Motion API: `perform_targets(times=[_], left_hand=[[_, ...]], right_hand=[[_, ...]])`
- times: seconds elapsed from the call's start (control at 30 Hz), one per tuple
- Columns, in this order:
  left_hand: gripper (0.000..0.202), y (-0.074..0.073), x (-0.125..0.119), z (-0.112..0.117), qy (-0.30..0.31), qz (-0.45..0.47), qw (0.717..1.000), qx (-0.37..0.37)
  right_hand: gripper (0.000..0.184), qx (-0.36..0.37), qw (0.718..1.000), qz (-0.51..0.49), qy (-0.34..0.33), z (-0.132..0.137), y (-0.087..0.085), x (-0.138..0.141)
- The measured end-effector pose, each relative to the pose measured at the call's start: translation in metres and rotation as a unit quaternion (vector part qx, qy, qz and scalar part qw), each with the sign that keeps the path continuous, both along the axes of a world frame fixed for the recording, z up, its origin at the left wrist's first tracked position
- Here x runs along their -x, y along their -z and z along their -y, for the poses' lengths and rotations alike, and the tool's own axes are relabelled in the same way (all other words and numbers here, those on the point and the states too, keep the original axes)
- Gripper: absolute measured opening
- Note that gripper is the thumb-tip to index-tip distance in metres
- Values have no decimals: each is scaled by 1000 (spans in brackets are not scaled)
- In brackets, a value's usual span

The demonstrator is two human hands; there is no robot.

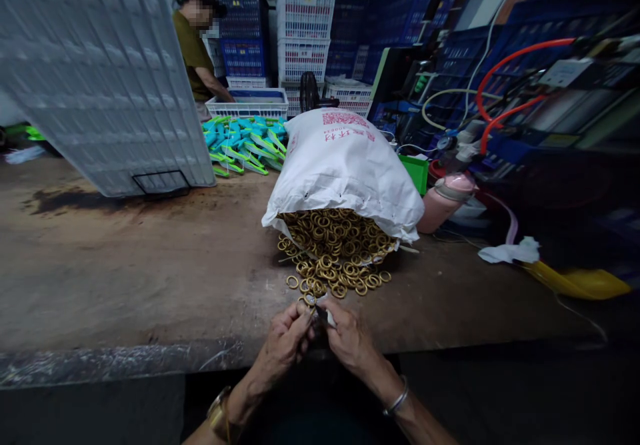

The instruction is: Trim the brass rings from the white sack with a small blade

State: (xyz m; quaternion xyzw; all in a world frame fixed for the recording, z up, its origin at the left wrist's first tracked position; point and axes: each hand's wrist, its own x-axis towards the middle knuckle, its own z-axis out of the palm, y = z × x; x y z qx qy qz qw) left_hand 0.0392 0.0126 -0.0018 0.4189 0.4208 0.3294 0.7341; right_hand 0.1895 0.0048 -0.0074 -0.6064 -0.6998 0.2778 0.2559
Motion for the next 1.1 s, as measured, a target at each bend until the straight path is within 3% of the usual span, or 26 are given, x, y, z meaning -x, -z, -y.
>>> perform_targets(times=[0.1,0.37,0.5,0.67,0.73,0.87,1.1], left_hand=[[36,0,0,0,-5,-8,999,-31],[32,5,1,0,-14,-24,996,-87],[33,0,5,6,-16,-40,991,-124],[33,-15,8,16,20,12,999,-32],[32,-18,9,16,4,66,998,17],[31,-17,13,10,-52,134,987,65],[16,-10,22,6,-65,185,976,94]], right_hand=[[34,14,998,35,-43,5,2,1],[34,48,996,57,-53,3,0,5],[33,86,992,76,-55,1,-3,4],[21,72,986,147,24,-7,1,-2],[19,53,984,163,58,-12,5,-2],[20,10,984,144,104,-21,8,3],[21,-3,982,133,135,-36,4,10]])
